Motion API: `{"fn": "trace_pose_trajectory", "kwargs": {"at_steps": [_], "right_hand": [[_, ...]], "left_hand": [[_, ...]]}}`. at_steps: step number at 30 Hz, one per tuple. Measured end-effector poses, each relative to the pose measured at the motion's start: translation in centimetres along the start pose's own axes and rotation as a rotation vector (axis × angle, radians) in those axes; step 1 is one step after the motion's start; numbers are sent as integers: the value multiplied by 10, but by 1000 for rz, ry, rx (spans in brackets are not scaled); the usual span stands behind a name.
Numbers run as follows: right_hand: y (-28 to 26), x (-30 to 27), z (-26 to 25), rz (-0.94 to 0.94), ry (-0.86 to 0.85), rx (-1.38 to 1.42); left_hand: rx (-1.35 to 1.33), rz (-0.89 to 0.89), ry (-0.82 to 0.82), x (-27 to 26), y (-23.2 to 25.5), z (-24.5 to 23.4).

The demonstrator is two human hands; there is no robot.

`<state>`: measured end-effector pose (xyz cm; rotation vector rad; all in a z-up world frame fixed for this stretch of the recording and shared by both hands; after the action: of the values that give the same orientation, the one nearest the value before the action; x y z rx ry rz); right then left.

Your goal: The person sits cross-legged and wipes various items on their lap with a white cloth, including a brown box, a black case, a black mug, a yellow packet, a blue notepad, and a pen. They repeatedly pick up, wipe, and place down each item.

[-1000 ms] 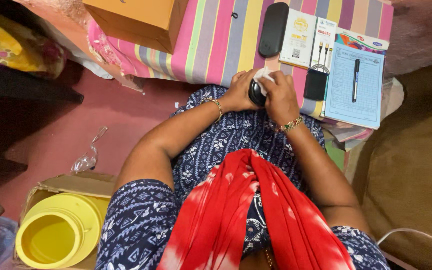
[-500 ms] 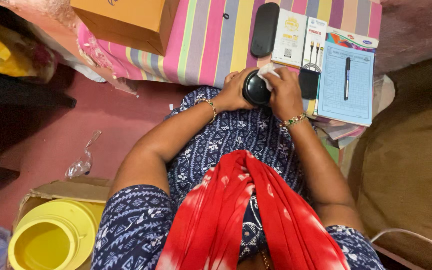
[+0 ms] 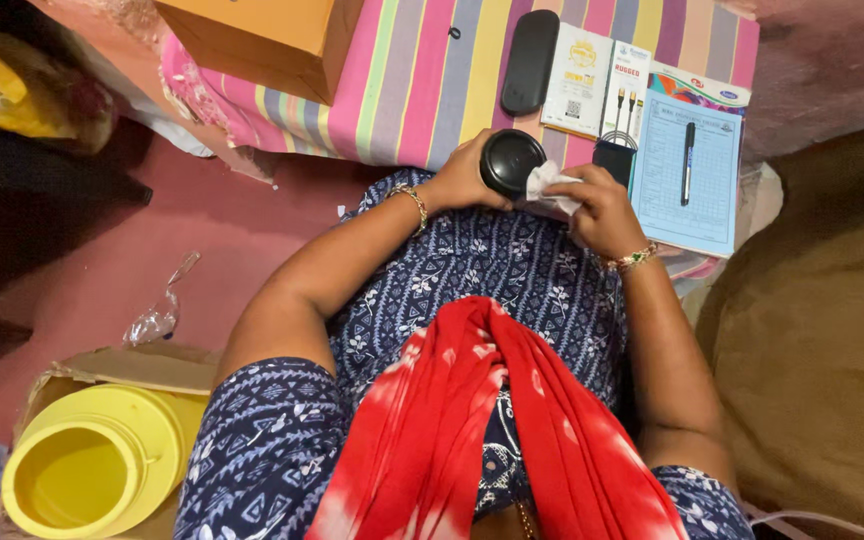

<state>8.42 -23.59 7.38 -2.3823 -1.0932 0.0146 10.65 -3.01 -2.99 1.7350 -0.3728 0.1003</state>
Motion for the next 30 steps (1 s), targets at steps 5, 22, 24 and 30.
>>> {"fn": "trace_pose_trajectory", "kwargs": {"at_steps": [5,22,24,30], "right_hand": [[8,-24,-28,182,491,757],[-47,-28,0,141,344,1590],[-46,-33,-2,171,484,1332],[-95,-49,-9,-75,482,-95]], "left_hand": [[-612,-119,192,-4,31,-2],[-194,175,69,-48,109,64],[-319,-88,178,-42,85,61],[-588,-148,213,-64,90,79]]}}
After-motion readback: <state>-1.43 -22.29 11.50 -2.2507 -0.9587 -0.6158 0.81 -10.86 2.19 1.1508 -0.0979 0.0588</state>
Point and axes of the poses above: each hand's wrist, its own x-axis towards the middle knuckle, its own z-axis out of the palm, y = z × x, the point moved 7 cm from there along x, towards the middle knuckle, and after that the axes turned 2 degrees about -y, right-handed, at the moved point
